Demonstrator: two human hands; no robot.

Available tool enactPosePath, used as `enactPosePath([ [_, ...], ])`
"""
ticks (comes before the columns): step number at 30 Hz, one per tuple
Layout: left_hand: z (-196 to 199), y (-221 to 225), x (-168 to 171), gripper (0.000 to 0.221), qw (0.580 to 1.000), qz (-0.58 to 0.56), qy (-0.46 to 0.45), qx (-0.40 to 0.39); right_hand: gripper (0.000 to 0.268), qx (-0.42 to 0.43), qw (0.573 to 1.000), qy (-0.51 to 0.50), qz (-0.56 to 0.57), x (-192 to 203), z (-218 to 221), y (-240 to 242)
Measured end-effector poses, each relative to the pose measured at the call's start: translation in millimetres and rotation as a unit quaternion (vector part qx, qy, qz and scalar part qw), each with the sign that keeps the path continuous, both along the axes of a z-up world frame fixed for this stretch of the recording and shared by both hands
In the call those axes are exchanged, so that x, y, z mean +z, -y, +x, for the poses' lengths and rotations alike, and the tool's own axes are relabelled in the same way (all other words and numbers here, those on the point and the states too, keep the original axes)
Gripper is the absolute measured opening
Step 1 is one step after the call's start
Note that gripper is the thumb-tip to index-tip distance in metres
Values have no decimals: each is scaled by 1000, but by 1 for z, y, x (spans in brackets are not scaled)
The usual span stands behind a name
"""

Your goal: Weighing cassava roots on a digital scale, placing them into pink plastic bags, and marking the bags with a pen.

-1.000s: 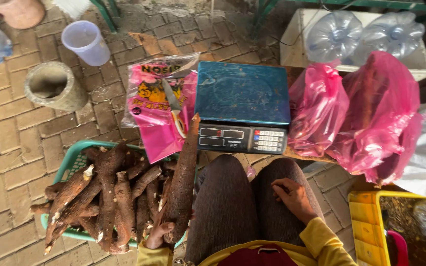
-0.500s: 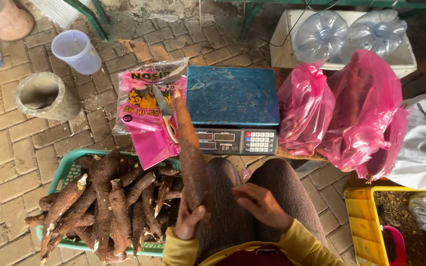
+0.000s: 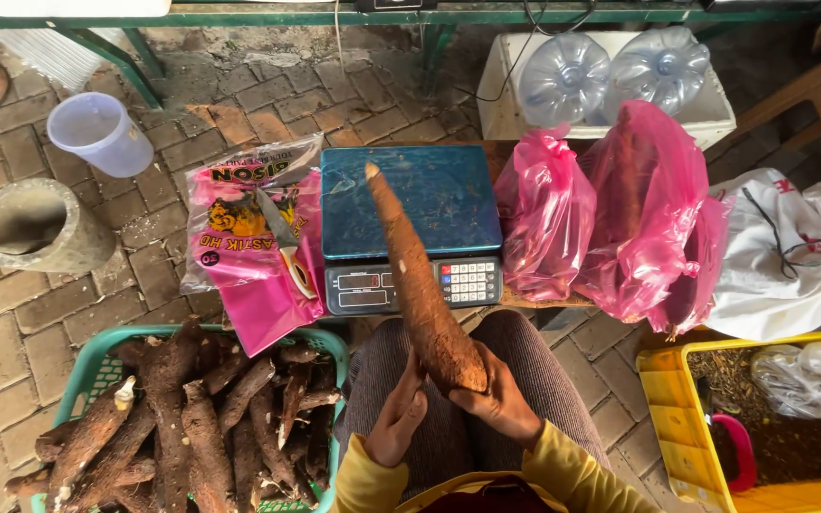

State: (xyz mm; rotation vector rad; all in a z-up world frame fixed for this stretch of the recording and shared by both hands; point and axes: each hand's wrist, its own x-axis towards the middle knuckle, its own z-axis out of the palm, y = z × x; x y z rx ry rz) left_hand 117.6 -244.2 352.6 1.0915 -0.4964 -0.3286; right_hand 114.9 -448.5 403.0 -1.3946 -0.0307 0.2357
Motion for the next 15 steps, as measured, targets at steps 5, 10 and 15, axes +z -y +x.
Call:
enactPosePath([
  [5,-29,-31,-37,79,995,40,-95,-4,85,69,994,-4,-80,-14,-11,-3],
  [10,-44,-63,-26,82,984,118,-134,0,77,128,988,-16,-87,-16,-12,-22],
  [15,-52,-74,-53,91,952,197,-233,-29,75,138,987,31,-72,-18,-17,-24],
])
